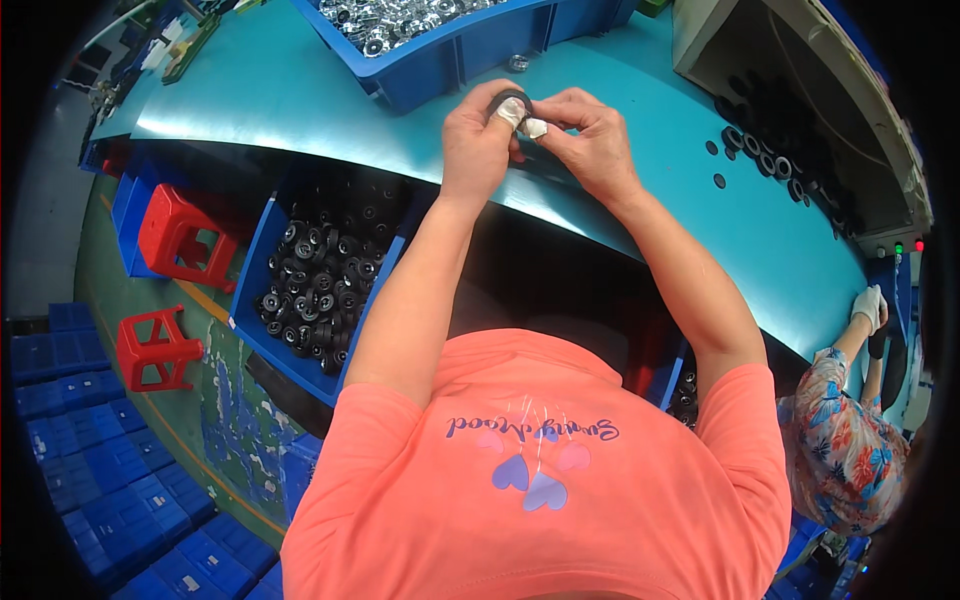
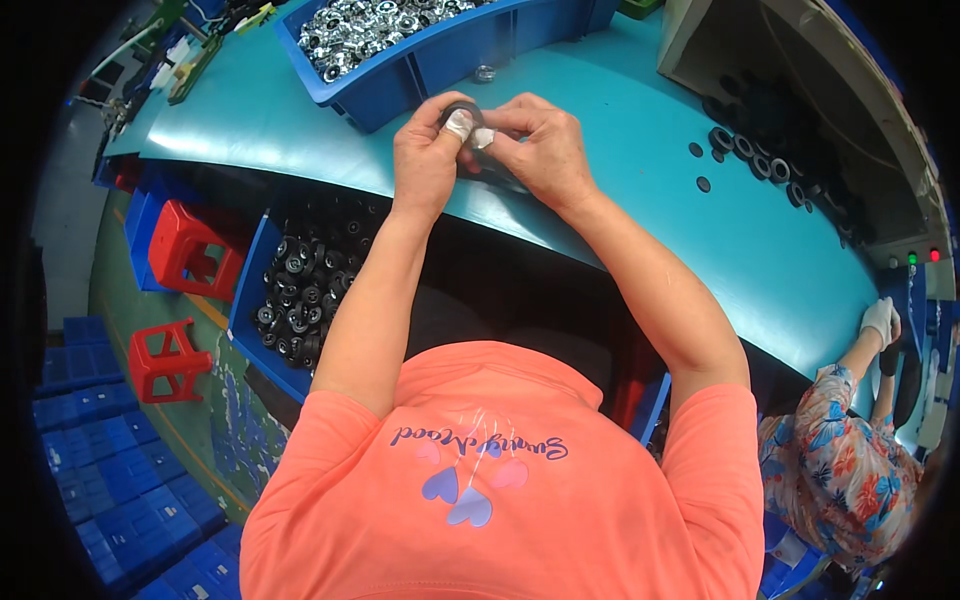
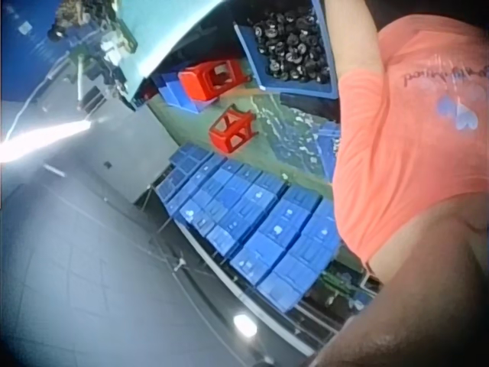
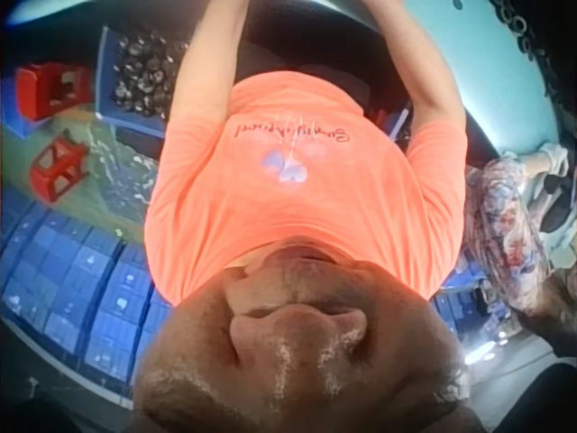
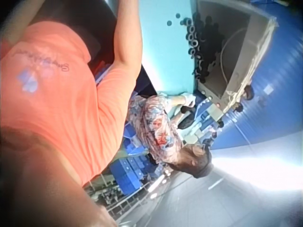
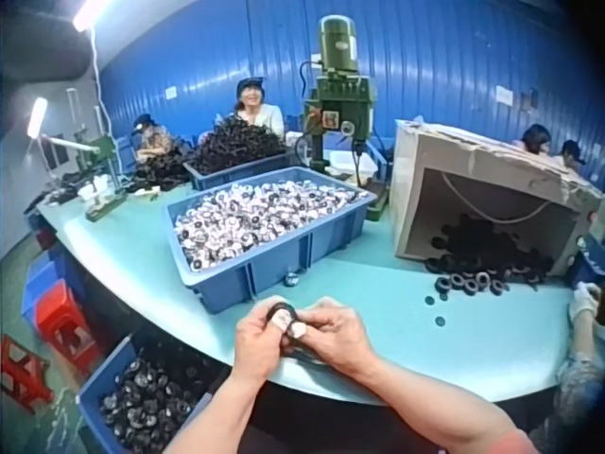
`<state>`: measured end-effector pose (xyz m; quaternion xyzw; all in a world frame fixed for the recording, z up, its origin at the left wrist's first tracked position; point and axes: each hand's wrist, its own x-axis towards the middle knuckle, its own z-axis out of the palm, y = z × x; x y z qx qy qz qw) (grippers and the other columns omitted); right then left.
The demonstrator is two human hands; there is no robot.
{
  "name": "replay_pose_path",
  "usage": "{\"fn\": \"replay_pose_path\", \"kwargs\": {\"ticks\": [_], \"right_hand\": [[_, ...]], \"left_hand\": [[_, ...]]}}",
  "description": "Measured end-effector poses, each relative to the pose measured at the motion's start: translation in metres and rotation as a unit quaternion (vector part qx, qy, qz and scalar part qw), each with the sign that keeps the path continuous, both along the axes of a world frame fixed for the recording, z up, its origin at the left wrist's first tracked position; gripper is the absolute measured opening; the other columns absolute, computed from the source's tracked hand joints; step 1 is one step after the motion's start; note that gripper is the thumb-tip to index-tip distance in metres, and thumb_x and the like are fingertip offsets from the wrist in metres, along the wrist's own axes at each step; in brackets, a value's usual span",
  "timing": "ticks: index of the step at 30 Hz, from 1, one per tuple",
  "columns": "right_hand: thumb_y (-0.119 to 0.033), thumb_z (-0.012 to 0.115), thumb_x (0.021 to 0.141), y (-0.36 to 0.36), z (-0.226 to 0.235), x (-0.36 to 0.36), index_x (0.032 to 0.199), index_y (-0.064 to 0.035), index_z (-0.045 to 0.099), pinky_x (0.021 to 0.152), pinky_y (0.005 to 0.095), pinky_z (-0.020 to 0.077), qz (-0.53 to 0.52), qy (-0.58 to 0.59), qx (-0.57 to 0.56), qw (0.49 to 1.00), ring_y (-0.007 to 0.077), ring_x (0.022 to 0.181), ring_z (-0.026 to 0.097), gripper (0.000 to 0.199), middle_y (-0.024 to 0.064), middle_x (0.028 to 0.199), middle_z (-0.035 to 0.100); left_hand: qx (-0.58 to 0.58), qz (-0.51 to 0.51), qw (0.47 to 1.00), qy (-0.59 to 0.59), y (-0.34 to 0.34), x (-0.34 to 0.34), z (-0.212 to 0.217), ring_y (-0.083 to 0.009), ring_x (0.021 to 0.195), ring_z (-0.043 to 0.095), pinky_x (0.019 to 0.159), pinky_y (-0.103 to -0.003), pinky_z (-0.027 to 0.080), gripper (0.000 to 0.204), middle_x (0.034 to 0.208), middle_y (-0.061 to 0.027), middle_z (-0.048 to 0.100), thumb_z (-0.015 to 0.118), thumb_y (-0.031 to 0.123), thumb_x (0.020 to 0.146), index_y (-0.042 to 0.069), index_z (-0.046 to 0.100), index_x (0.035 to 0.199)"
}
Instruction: Assembling small mechanical components at a factory workbench by hand.
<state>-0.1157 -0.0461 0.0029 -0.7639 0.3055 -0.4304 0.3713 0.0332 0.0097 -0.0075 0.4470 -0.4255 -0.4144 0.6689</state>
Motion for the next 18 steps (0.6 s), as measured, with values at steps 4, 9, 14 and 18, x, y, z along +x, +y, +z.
{"fn": "replay_pose_path", "kwargs": {"ticks": [4,9,14,18], "right_hand": [[-0.01,0.071,0.078,-0.008,0.001,-0.003,0.103,-0.0063,0.078,0.071,0.0278,0.0522,0.01,-0.007,0.064,0.998,0.013,0.078,0.064,0.026,0.0069,0.091,0.071],[-0.012,0.072,0.078,-0.002,0.004,-0.003,0.104,-0.0041,0.077,0.072,0.0269,0.0523,0.011,0.031,0.056,0.998,0.0129,0.076,0.064,0.027,0.0071,0.093,0.073],[-0.012,0.073,0.08,-0.008,0.0,-0.003,0.113,-0.0026,0.074,0.065,0.0273,0.0493,0.041,-0.022,0.175,0.983,0.0101,0.07,0.059,0.034,0.0042,0.091,0.071],[-0.014,0.073,0.081,-0.018,0.002,-0.006,0.119,-0.0022,0.071,0.068,0.0264,0.0486,0.072,-0.078,0.274,0.956,0.0101,0.075,0.059,0.04,0.0056,0.095,0.07]], "left_hand": [[0.012,0.007,1.0,0.019,-0.001,-0.003,0.005,-0.0075,0.062,0.056,0.052,-0.024,0.05,0.02,0.089,-0.0022,0.065,0.059,0.011,0.099,0.006,0.069,0.116],[0.03,0.028,0.999,-0.023,0.003,-0.001,0.004,-0.007,0.063,0.056,0.053,-0.024,0.05,0.022,0.088,-0.0016,0.064,0.057,0.009,0.1,0.007,0.069,0.118],[0.041,-0.02,0.999,-0.018,0.001,0.003,0.005,-0.0074,0.071,0.057,0.059,-0.023,0.051,0.029,0.094,-0.0001,0.063,0.056,0.006,0.099,0.01,0.066,0.126],[0.008,-0.05,0.996,-0.075,0.003,-0.001,0.009,-0.0089,0.093,0.059,0.07,-0.024,0.051,0.048,0.109,-0.0004,0.062,0.059,0.004,0.096,0.014,0.052,0.142]]}}
